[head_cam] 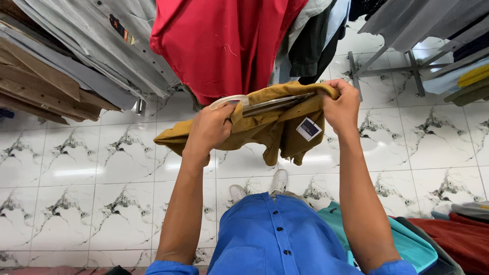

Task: The person selects a grey shirt, a mustard yellow shirt, and a red shirt from clothing racks, buttoning the collars of the yellow and red shirts before placing them on hangers.

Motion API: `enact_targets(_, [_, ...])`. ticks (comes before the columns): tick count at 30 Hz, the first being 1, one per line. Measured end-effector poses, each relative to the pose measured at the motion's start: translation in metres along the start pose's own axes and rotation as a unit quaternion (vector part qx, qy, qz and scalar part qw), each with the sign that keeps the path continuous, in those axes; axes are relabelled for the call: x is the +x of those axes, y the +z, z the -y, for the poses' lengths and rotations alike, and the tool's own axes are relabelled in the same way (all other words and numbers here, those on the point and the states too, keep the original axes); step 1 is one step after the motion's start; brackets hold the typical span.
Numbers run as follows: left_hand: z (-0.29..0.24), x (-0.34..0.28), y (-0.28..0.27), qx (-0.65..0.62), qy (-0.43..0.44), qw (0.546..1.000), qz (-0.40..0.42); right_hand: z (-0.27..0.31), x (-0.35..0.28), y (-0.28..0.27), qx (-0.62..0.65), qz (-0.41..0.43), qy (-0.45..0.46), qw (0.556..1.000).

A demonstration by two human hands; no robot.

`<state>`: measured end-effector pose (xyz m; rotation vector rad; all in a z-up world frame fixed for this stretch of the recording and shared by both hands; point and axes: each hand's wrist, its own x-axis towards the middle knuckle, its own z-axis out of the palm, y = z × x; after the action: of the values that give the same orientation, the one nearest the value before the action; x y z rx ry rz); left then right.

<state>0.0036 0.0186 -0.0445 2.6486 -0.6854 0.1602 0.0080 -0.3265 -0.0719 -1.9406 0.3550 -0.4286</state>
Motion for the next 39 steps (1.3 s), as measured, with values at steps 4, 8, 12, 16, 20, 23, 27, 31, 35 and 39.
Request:
enact_targets(4, [0.003, 0.000, 0.004, 0.039, -0.009, 0.999, 0.005, 0.019, -0.006, -0.004, -0.031, 0.085, 0.033, 0.995])
enact_targets(8, [0.005, -0.001, -0.007, 0.020, -0.015, 0.999, 0.021, -0.010, 0.007, 0.007, 0.041, 0.120, 0.035, 0.991])
enact_targets(12, [0.003, -0.007, -0.016, 0.014, -0.026, 0.999, 0.039, -0.001, 0.005, 0.004, 0.148, 0.171, 0.063, 0.972])
enact_targets(16, [0.002, -0.015, 0.005, 0.008, -0.050, 0.998, 0.046, 0.008, 0.007, 0.004, 0.073, 0.152, 0.021, 0.985])
enact_targets(20, [0.000, -0.018, 0.032, 0.008, -0.060, 0.997, 0.056, -0.007, 0.012, 0.011, -0.071, 0.072, -0.018, 0.995])
enact_targets(23, [-0.017, -0.020, 0.034, 0.011, -0.043, 0.998, 0.048, -0.024, 0.015, 0.025, -0.221, -0.023, -0.137, 0.965])
enact_targets(27, [-0.017, -0.026, 0.047, -0.009, -0.075, 0.994, 0.074, -0.025, 0.007, 0.031, -0.217, -0.028, -0.191, 0.957])
enact_targets(31, [-0.001, -0.021, 0.060, 0.033, -0.066, 0.997, 0.026, -0.010, -0.007, 0.029, -0.123, -0.028, -0.194, 0.973])
enact_targets(35, [0.014, -0.022, 0.066, 0.016, -0.073, 0.997, -0.009, 0.024, -0.035, 0.036, -0.074, -0.017, -0.189, 0.979])
enact_targets(39, [0.012, -0.011, 0.051, -0.089, -0.071, 0.992, -0.048, 0.065, -0.079, 0.052, -0.071, 0.087, -0.109, 0.988])
